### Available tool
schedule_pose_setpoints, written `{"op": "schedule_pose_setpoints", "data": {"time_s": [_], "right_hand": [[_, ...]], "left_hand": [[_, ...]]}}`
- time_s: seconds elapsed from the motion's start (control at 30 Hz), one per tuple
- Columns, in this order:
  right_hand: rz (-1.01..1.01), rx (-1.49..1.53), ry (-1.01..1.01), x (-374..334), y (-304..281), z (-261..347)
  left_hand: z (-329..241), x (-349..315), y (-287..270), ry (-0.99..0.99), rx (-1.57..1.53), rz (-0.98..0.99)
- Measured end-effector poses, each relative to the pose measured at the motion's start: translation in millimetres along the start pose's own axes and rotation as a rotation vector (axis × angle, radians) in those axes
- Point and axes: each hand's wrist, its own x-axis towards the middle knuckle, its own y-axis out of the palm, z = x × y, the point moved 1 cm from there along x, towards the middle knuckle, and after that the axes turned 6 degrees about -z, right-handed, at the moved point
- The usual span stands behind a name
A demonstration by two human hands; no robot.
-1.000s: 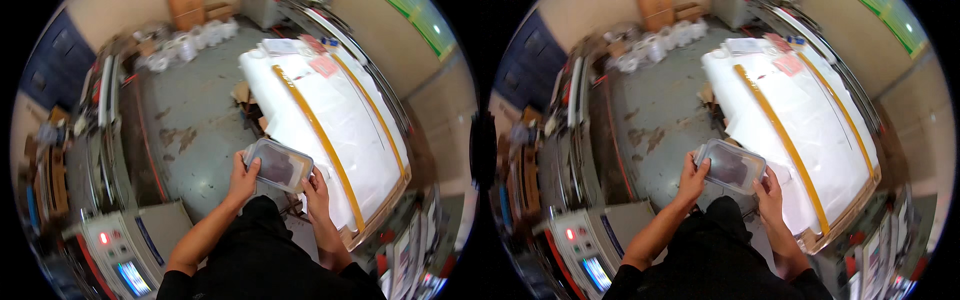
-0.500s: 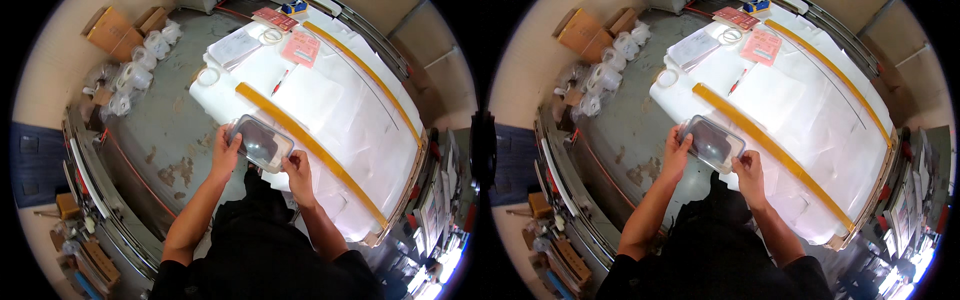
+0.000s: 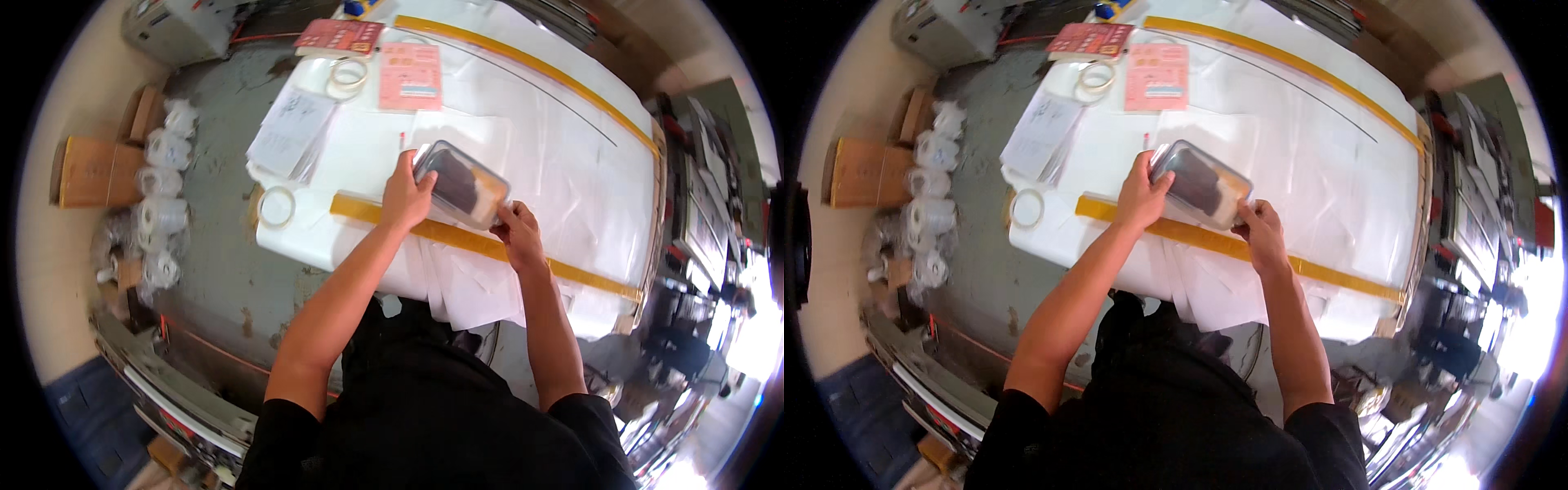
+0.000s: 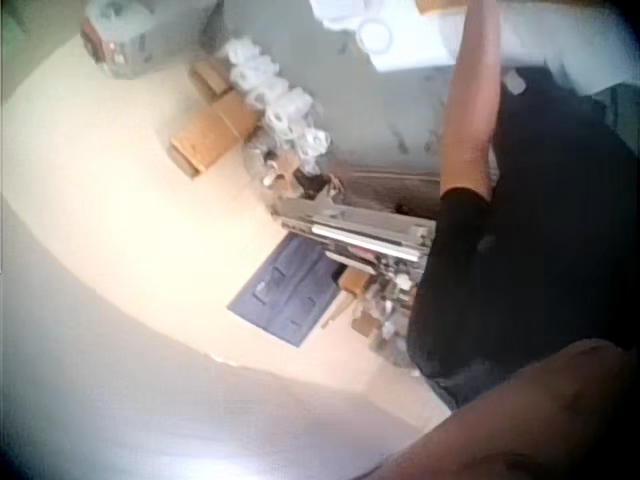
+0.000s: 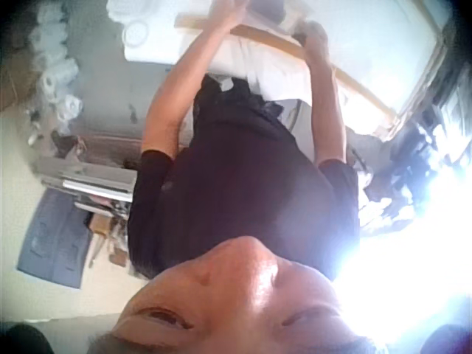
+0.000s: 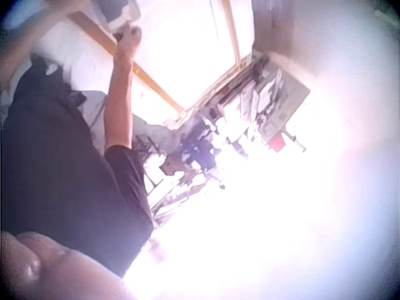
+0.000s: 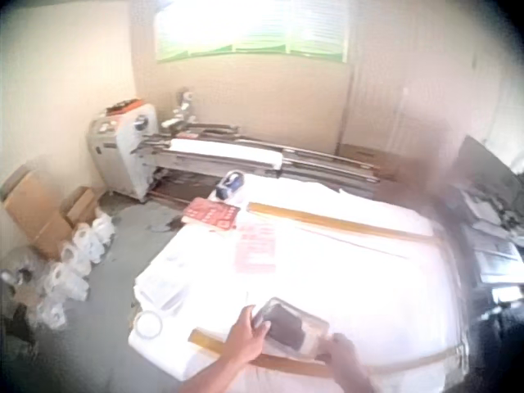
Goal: The person walks through a workshop, picks up a cloth and a small plastic container, then wipes a cylindrical roller on a machine. They continue to adjust and align metal rods and rollers on the machine, occasionally using the cloth to clean surfaces.
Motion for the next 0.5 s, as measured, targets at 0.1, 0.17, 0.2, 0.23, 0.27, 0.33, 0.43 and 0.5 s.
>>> {"op": "schedule_pose_setpoints", "data": {"time_s": [0.1, 0.17, 0.2, 0.23, 0.27, 0.33, 0.43, 0.5], "right_hand": [[-0.045, -0.130, 0.022, 6, -7, -8], [-0.081, -0.247, 0.039, -4, -2, 4], [-0.199, -0.508, -0.145, 4, -12, -6], [-0.268, -0.550, -0.284, 7, -9, -4], [-0.341, -0.596, -0.426, 11, -7, 7], [-0.322, -0.646, -0.549, 30, 2, 26], [-0.016, -0.709, -0.388, 63, 21, 54], [0.229, -0.810, -0.137, 68, 37, 68]], "left_hand": [[5, 1, 18, 0.055, 0.014, -0.013], [25, -10, 27, 0.106, -0.028, -0.164], [23, -24, 30, 0.032, -0.096, -0.211], [20, -38, 28, -0.046, -0.156, -0.269], [18, -46, 27, -0.134, -0.148, -0.215], [1, -61, 28, -0.370, -0.375, -0.082], [-6, -54, 35, -0.516, -0.542, 0.088], [-7, -46, 39, -0.520, -0.536, 0.089]]}}
